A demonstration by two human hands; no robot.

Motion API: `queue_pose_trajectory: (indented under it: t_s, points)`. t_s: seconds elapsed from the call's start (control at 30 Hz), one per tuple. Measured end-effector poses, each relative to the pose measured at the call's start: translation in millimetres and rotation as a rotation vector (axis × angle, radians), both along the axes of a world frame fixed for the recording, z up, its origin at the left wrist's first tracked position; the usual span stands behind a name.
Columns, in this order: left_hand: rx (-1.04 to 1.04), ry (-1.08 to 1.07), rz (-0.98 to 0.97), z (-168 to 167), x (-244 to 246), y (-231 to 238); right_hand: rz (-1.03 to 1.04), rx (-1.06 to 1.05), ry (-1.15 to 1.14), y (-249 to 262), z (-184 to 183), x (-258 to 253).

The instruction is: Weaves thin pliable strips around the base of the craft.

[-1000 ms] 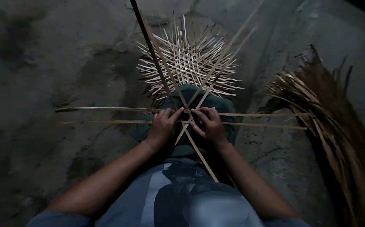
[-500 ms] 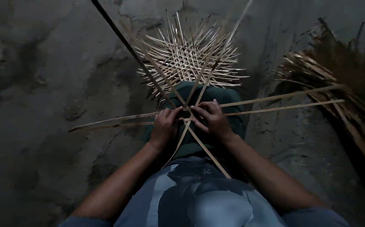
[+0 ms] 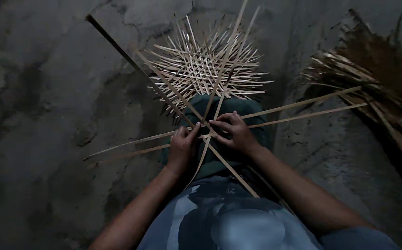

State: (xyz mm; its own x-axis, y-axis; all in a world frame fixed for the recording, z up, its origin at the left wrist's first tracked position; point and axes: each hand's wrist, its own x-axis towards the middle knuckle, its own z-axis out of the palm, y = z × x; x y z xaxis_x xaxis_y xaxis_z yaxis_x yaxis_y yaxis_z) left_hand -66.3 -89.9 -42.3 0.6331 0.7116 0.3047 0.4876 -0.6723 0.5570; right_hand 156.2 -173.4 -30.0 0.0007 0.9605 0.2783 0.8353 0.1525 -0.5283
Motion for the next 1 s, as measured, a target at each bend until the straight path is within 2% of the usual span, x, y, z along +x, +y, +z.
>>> queue_pose_trajectory:
  t_s: [0.3,0.4,0.5,0.57,0.67,0.77,0.87,0.93,1.0]
  points:
    - [-0.084,0.063,-0.018,-2,17,17,-0.053,0.001,0.036,18,-14,12]
    - [-0.097,0.046,-0.033,-4,21,25,-0.033,-0.029,0.155,24,-11,24]
    - [-0.087,0.058,-0.047,4,19,28,-0.068,0.038,0.302,16,3,32]
    - [-0.031,0.117,-0.023,15,18,27,-0.016,0.022,0.240,4,16,28]
    - [-0.014,0.227,-0.028,35,18,27,0.122,-0.209,-0.005,-18,22,3]
    - [-0.142,0.213,-0.167,56,36,31,0.104,-0.285,-0.126,-26,28,-17]
    - [-0.341,0.219,-0.274,75,75,24,0.116,-0.418,-0.175,-25,52,-21]
    - [-0.495,0.361,-0.251,79,97,22,0.199,-0.551,-0.133,-23,69,-19]
    - [-0.553,0.454,-0.209,73,108,21,0.324,-0.565,0.019,-27,82,2]
